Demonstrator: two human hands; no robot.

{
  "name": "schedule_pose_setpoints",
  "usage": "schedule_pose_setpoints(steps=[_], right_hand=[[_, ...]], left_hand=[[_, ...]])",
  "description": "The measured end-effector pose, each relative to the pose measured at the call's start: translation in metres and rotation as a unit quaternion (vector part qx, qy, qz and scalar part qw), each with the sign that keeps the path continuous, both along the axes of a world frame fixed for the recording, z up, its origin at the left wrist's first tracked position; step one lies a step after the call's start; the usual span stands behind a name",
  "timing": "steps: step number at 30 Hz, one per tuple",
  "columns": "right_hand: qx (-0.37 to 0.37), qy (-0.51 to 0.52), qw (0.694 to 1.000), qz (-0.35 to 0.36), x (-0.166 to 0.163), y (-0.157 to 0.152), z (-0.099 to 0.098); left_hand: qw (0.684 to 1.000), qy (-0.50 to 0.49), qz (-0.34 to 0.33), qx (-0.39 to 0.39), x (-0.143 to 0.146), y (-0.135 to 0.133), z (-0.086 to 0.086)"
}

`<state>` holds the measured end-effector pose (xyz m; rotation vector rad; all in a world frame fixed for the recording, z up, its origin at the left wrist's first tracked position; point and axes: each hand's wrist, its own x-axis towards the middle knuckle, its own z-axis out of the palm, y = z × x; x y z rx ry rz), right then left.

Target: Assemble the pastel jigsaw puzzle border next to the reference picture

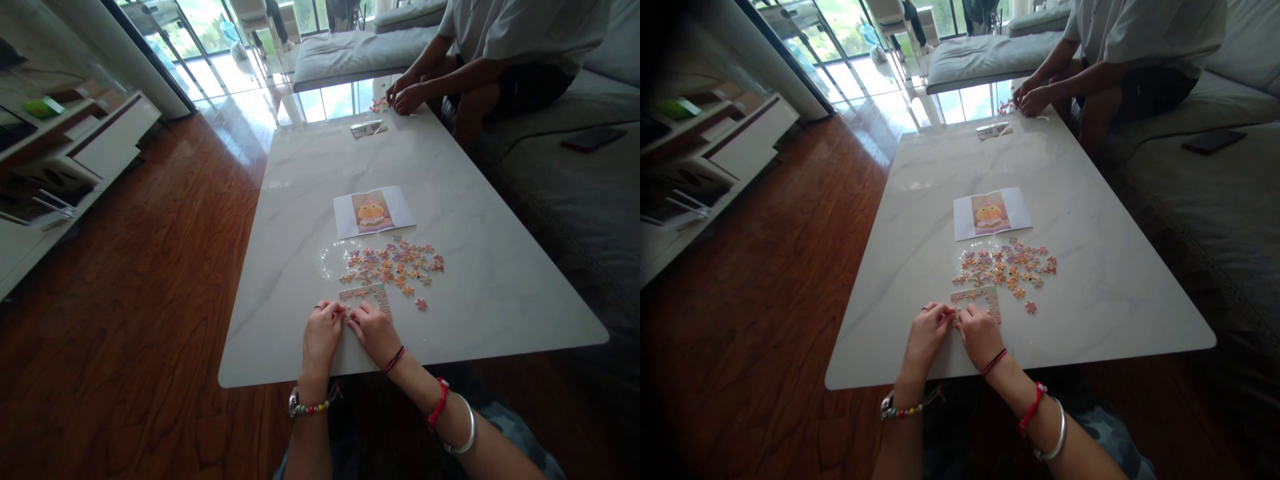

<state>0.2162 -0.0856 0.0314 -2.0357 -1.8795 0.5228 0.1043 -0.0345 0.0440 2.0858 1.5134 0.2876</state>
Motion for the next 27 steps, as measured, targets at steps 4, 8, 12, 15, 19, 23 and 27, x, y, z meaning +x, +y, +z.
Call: schedule_pose_setpoints(steps=[4, 8, 12, 15, 19, 23, 27], right_hand=[[-0.009, 0.015, 1.0, 0.001, 0.0012, -0.0004, 0.0021], [-0.008, 0.005, 1.0, 0.009, -0.0001, -0.0025, 0.0035], [-0.003, -0.003, 1.0, 0.009, 0.0004, -0.0042, 0.0031], [-0.013, -0.007, 1.0, 0.015, 0.0035, -0.0042, 0.0024], [-0.03, -0.018, 0.999, 0.024, 0.0068, -0.0042, 0.0033], [-0.04, -0.025, 0.999, 0.026, 0.0071, -0.0045, 0.006], [-0.042, -0.025, 0.999, 0.021, 0.0072, -0.0043, 0.007]], left_hand=[[1.0, -0.015, 0.0, -0.009, -0.0007, -0.0025, 0.0006], [1.0, -0.022, 0.002, -0.001, -0.0013, -0.0036, -0.0004], [0.999, -0.033, -0.007, -0.002, -0.0022, -0.0027, -0.002], [0.999, -0.04, -0.012, -0.002, -0.0026, -0.0017, -0.0034], [1.0, -0.025, -0.006, 0.008, -0.0023, -0.0023, -0.0026], [1.0, -0.017, -0.003, 0.009, -0.0022, -0.0043, -0.0001], [1.0, -0.013, -0.011, 0.003, -0.0027, -0.0059, 0.0006]])
